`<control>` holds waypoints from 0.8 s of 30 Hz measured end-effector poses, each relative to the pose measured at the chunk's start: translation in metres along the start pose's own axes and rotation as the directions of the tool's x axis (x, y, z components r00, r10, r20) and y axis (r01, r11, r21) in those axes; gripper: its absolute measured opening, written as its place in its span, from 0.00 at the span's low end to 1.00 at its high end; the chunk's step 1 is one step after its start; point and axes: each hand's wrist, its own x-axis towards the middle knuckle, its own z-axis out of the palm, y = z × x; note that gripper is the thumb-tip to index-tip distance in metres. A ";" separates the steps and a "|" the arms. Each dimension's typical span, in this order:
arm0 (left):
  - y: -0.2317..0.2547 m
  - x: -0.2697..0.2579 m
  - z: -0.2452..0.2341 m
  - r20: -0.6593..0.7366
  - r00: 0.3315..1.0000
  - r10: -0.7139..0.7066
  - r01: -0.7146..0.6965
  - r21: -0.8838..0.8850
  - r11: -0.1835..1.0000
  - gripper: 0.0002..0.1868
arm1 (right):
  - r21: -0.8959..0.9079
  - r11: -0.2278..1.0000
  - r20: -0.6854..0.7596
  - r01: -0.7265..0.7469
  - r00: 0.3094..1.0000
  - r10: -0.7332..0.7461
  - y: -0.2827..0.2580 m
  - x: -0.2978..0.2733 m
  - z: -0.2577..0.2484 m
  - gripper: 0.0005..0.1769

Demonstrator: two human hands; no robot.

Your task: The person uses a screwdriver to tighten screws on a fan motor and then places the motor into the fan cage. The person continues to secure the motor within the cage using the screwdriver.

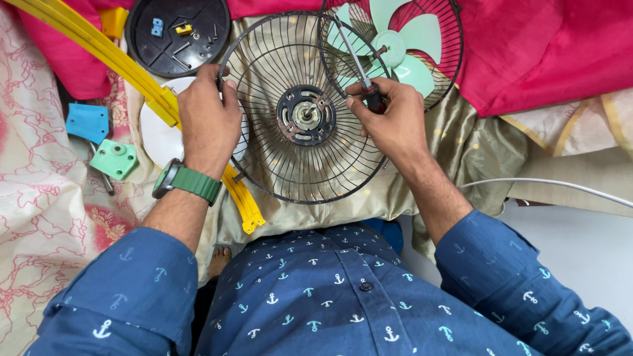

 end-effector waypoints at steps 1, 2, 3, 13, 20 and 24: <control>0.000 0.000 0.002 -0.006 1.000 -0.009 0.009 -0.005 1.000 0.11 | -0.005 1.000 0.005 0.006 1.000 -0.006 -0.001 0.000 0.001 0.09; 0.000 -0.001 0.003 -0.018 1.000 0.006 -0.006 -0.008 1.000 0.10 | -0.010 1.000 0.010 0.011 1.000 -0.011 -0.001 0.000 0.001 0.09; 0.000 0.000 0.003 -0.030 0.999 0.023 -0.023 -0.009 1.000 0.10 | -0.013 1.000 0.013 0.017 1.000 -0.017 -0.001 0.001 0.002 0.09; 0.003 0.008 0.003 -0.027 0.998 0.062 -0.063 -0.028 0.998 0.09 | -0.050 0.999 0.031 0.003 1.000 -0.002 -0.004 0.005 0.001 0.09; 0.003 0.012 0.005 -0.017 0.999 0.047 -0.047 -0.023 0.999 0.09 | -0.079 0.996 0.050 0.029 0.998 -0.025 -0.003 0.007 0.002 0.10; 0.006 0.013 0.001 -0.006 0.999 0.047 -0.047 -0.011 0.999 0.11 | -0.071 0.997 0.062 0.040 0.997 -0.036 -0.001 0.008 0.004 0.10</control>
